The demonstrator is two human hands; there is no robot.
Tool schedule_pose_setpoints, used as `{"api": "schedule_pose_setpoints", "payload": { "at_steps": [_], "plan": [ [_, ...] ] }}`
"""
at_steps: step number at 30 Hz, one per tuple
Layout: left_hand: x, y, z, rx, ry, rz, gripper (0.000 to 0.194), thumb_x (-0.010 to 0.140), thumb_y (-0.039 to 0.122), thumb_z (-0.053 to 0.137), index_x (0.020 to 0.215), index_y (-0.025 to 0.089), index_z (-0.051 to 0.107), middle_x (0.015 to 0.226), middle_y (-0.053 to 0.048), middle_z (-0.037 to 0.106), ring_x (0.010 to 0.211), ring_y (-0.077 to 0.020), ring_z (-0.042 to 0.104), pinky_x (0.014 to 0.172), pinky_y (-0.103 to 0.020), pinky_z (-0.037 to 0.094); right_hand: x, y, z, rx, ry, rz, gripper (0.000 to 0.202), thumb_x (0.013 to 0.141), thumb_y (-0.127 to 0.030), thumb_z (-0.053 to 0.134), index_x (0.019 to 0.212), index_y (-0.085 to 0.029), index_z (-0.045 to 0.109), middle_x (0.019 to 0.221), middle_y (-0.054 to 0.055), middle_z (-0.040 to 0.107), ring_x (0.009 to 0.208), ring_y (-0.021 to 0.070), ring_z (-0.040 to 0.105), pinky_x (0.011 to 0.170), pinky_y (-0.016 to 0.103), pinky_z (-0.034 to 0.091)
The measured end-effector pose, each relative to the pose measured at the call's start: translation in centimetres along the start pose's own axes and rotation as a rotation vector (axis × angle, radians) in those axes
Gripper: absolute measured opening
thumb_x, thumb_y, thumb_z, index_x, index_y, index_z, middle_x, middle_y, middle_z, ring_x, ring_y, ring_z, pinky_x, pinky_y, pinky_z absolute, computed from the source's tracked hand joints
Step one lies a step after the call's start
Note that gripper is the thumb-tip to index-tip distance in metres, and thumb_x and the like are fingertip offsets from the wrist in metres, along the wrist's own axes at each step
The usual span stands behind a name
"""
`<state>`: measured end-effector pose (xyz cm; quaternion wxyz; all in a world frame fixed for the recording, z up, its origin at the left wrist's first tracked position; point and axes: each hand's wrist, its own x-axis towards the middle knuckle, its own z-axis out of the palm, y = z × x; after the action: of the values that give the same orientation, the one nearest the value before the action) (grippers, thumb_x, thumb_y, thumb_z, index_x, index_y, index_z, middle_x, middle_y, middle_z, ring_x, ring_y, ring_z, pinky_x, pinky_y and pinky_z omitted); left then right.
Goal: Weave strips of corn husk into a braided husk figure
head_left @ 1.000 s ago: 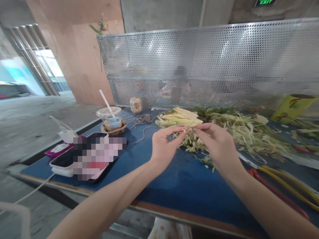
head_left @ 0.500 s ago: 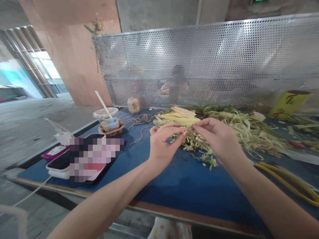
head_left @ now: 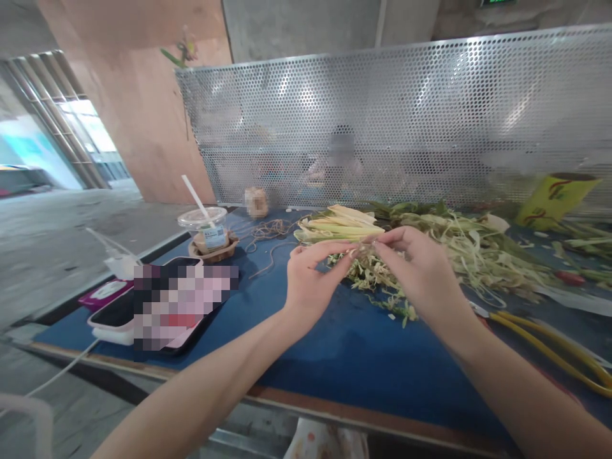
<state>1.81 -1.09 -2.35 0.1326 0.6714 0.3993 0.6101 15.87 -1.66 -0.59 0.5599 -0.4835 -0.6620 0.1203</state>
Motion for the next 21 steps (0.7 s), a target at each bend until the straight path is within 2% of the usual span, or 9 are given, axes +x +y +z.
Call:
{"api": "schedule_pose_setpoints", "payload": {
  "at_steps": [3, 5, 8, 10, 14, 18, 21],
  "plan": [
    [0.0, -0.3, 0.2, -0.169, 0.005, -0.129, 0.008, 0.068, 0.022, 0.064, 0.073, 0.019, 0.069, 0.079, -0.003, 0.071, 0.077, -0.0178, 0.065, 0.075, -0.03, 0.05, -0.2, 0.3, 0.3, -0.08, 0.065, -0.048, 0.004, 0.074, -0.022, 0.055, 0.071, -0.02, 0.054, 0.083, 0.005, 0.066, 0.079, 0.0213, 0.06, 0.075, 0.04, 0.043],
    [0.0, -0.4, 0.4, -0.234, 0.005, -0.152, 0.009, 0.067, 0.022, 0.064, 0.073, 0.018, 0.069, 0.079, -0.004, 0.071, 0.077, -0.0177, 0.065, 0.075, -0.03, 0.05, -0.1, 0.5, 0.3, -0.078, 0.058, -0.03, 0.004, 0.073, -0.023, 0.057, 0.07, -0.02, 0.055, 0.077, 0.004, 0.066, 0.074, 0.0206, 0.06, 0.072, 0.04, 0.044],
    [-0.1, -0.4, 0.3, -0.23, -0.048, -0.076, 0.009, 0.07, 0.021, 0.062, 0.075, 0.02, 0.069, 0.082, -0.003, 0.071, 0.08, -0.0174, 0.064, 0.078, -0.031, 0.049, 0.5, 1.2, 0.2, 0.082, -0.027, 0.033, 0.005, 0.071, -0.023, 0.058, 0.07, -0.019, 0.055, 0.069, 0.003, 0.066, 0.065, 0.018, 0.062, 0.061, 0.032, 0.048],
    [-0.2, -0.2, 0.2, -0.14, -0.084, 0.004, 0.008, 0.072, 0.022, 0.061, 0.075, 0.022, 0.068, 0.083, -0.002, 0.071, 0.083, -0.0181, 0.064, 0.083, -0.035, 0.046, 0.9, 1.5, -0.1, 0.166, -0.076, 0.046, 0.005, 0.071, -0.023, 0.059, 0.07, -0.018, 0.057, 0.066, 0.003, 0.067, 0.062, 0.0172, 0.063, 0.057, 0.03, 0.049],
    [-0.1, -0.1, -0.1, 0.074, -0.096, 0.114, 0.008, 0.074, 0.024, 0.06, 0.073, 0.026, 0.068, 0.084, 0.0, 0.07, 0.087, -0.0194, 0.062, 0.092, -0.042, 0.035, 1.1, 1.0, -0.7, 0.114, -0.108, -0.016, 0.002, 0.069, -0.021, 0.061, 0.069, -0.019, 0.062, 0.063, 0.0, 0.067, 0.059, 0.0162, 0.063, 0.053, 0.027, 0.05],
    [-0.1, -0.2, -0.1, 0.056, -0.094, 0.088, 0.007, 0.074, 0.024, 0.06, 0.072, 0.024, 0.067, 0.082, 0.0, 0.071, 0.083, -0.0184, 0.063, 0.087, -0.039, 0.039, 1.0, 0.0, -1.2, -0.015, -0.076, -0.118, 0.006, 0.068, -0.019, 0.061, 0.067, -0.02, 0.066, 0.068, 0.001, 0.069, 0.061, 0.017, 0.064, 0.052, 0.027, 0.05],
    [0.1, -0.2, -0.1, -0.069, -0.1, 0.013, 0.006, 0.072, 0.024, 0.061, 0.073, 0.023, 0.068, 0.08, -0.002, 0.071, 0.077, -0.0174, 0.064, 0.076, -0.032, 0.047, 1.0, -0.1, -1.5, -0.047, -0.147, -0.22, 0.011, 0.072, -0.022, 0.058, 0.073, -0.023, 0.069, 0.075, 0.0, 0.07, 0.068, 0.018, 0.065, 0.056, 0.029, 0.052]
  ]
}}
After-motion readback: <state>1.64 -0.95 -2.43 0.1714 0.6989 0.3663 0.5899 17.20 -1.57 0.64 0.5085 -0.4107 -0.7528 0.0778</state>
